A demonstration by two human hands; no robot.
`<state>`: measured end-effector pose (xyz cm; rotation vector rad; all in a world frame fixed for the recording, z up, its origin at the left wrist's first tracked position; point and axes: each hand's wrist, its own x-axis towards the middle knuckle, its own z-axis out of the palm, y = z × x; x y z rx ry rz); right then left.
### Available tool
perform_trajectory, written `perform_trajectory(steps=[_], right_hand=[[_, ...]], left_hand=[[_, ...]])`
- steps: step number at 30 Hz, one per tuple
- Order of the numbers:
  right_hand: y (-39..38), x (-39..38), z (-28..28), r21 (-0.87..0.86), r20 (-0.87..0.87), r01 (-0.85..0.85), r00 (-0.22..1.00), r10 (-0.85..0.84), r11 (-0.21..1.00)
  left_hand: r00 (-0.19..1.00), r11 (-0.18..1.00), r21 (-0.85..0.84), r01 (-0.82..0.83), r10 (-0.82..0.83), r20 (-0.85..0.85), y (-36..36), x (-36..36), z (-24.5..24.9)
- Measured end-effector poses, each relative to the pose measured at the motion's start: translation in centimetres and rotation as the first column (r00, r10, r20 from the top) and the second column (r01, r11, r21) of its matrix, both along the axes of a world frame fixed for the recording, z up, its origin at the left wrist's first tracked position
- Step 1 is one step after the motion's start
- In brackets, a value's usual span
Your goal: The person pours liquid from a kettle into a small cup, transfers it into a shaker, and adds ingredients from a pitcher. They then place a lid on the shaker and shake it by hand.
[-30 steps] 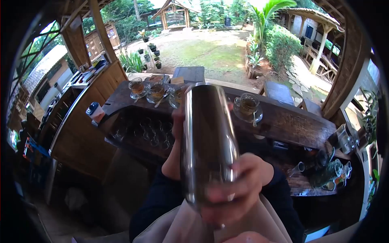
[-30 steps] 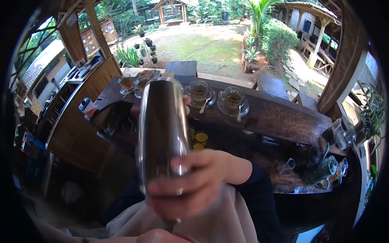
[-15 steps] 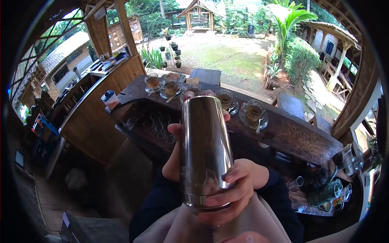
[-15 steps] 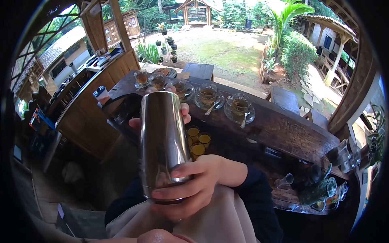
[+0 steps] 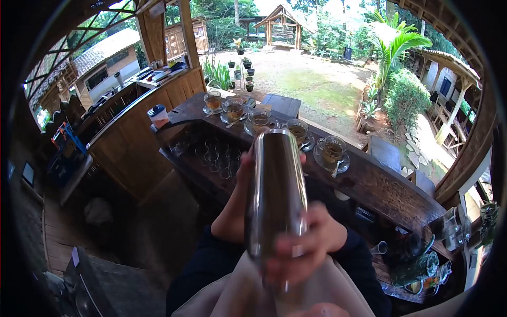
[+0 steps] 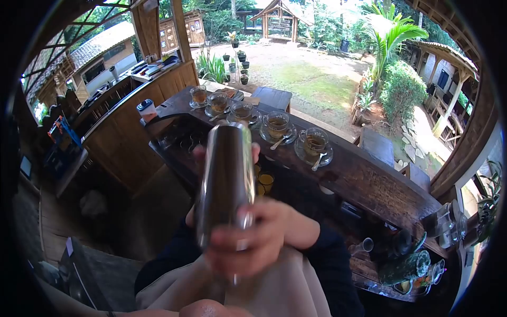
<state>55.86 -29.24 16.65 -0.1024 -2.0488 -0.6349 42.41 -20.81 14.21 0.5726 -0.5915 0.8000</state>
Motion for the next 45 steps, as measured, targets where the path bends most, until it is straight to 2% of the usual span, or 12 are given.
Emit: perform_trajectory(steps=[6, 10, 16, 20, 23, 27, 31, 32, 34, 36, 41, 45], right_hand=[[4.4, -1.0, 0.4, -0.597, -0.553, -0.128, 0.781, -0.291, 0.792], [-1.9, 1.1, 3.6, -0.159, -0.084, -0.001, 0.996, -0.012, 0.987], [0.4, 1.6, 0.7, 0.135, -0.178, -0.108, 0.975, 0.131, 0.985], [4.0, 1.3, 0.5, -0.668, -0.526, -0.122, 0.775, -0.351, 0.734], [-0.6, 0.6, 2.9, -0.183, -0.291, -0.052, 0.957, -0.003, 0.982], [2.1, -3.2, 0.5, 0.573, -0.138, -0.376, 0.832, 0.538, 0.728], [5.2, -1.5, 0.5, -0.284, -0.348, -0.108, 0.938, 0.003, 0.953], [6.3, -2.3, 0.8, -0.566, -0.437, -0.158, 0.89, -0.131, 0.809], [6.3, -3.2, 1.2, -0.585, -0.522, -0.171, 0.828, -0.206, 0.793], [3.9, -4.1, 2.5, -0.312, -0.339, -0.108, 0.941, -0.005, 0.944], [4.4, -9.3, 0.6, 0.533, -0.11, -0.539, 0.72, 0.685, 0.653], [8.5, -7.1, 0.9, -0.263, -0.229, -0.203, 0.963, 0.143, 0.943]], left_hand=[[0.962, 0.883, -0.406, -0.236, 0.154, -0.224, 3.1, 3.5, -4.1], [0.813, 0.746, -0.35, 0.567, -0.574, 0.097, -2.5, 2.0, 1.5], [0.976, 0.967, -0.183, 0.174, -0.195, -0.1, 0.3, 3.9, -2.9], [0.89, 0.892, -0.301, -0.336, 0.197, -0.412, 4.5, 5.9, -7.9], [0.91, 0.868, -0.428, 0.25, -0.361, -0.201, -2.3, 1.8, 2.8], [0.969, 0.967, 0.072, -0.246, 0.244, 0.034, -2.4, 1.1, 1.2], [0.92, 0.883, -0.258, 0.392, -0.382, 0.092, 4.1, 0.2, -1.9], [0.931, 0.802, -0.484, -0.351, 0.241, -0.275, 3.7, 0.9, -2.5], [0.95, 0.788, -0.539, -0.297, 0.187, -0.25, 4.0, -0.1, -2.9], [0.9, 0.807, -0.399, 0.435, -0.388, 0.197, 2.9, -2.5, -1.2], [0.888, 0.888, -0.048, -0.457, 0.458, 0.026, -0.4, -5.0, -1.9], [0.989, 0.956, -0.273, 0.108, -0.075, 0.127, 4.2, -6.7, -2.2]])
